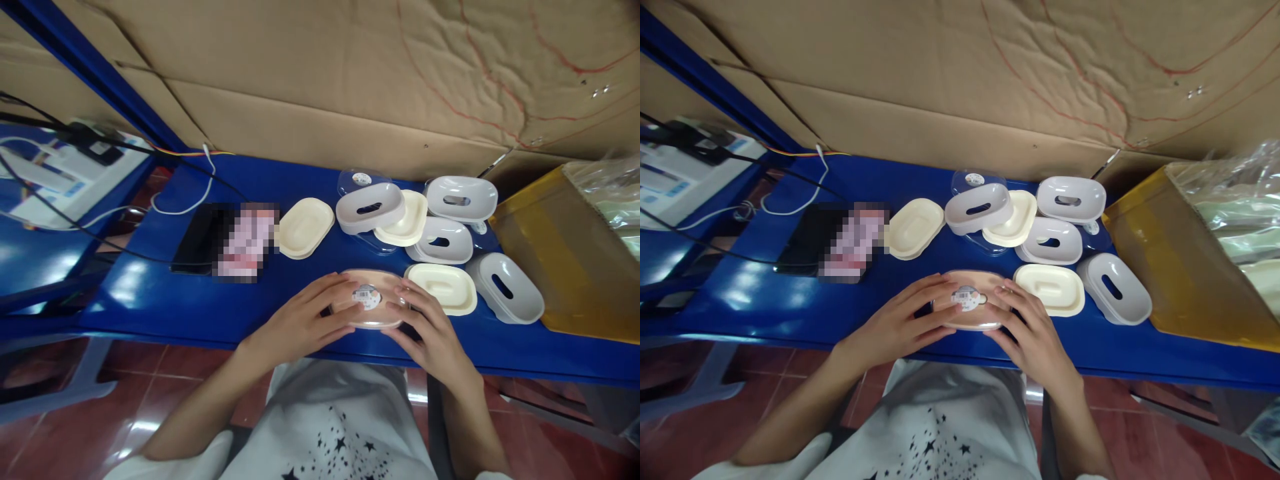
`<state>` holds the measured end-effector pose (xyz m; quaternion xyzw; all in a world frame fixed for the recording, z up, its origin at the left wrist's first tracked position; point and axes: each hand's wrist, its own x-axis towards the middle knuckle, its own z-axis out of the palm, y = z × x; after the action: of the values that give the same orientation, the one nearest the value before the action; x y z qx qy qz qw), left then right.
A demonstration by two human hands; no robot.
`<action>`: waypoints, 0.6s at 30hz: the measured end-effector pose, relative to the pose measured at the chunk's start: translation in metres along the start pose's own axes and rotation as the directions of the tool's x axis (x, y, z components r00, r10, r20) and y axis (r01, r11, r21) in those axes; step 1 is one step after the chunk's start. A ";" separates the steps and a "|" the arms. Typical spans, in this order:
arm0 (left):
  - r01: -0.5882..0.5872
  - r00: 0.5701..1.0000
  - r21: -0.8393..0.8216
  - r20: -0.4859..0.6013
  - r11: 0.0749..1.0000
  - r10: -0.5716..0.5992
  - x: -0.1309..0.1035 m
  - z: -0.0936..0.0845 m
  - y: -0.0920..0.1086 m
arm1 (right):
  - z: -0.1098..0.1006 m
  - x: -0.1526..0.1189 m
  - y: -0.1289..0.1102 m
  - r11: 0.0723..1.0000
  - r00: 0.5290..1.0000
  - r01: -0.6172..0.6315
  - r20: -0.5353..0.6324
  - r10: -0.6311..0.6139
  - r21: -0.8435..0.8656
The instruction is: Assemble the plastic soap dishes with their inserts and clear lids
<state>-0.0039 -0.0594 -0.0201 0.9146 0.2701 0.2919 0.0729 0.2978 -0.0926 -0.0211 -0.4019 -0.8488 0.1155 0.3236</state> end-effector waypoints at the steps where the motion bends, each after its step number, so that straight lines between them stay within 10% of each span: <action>1: 0.001 1.000 -0.002 0.000 1.000 -0.001 0.000 0.000 0.000 | -0.001 0.000 0.000 1.000 1.000 0.000 0.004 0.000 -0.007; 18: 0.160 0.986 -0.093 -0.027 0.983 -0.163 0.004 -0.005 -0.005 | 0.003 -0.004 0.004 0.993 0.994 -0.106 0.019 0.107 -0.046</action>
<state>-0.0067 -0.0532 -0.0151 0.8802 0.3312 0.3128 0.1331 0.3001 -0.0926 -0.0275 -0.4528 -0.8318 0.1177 0.2987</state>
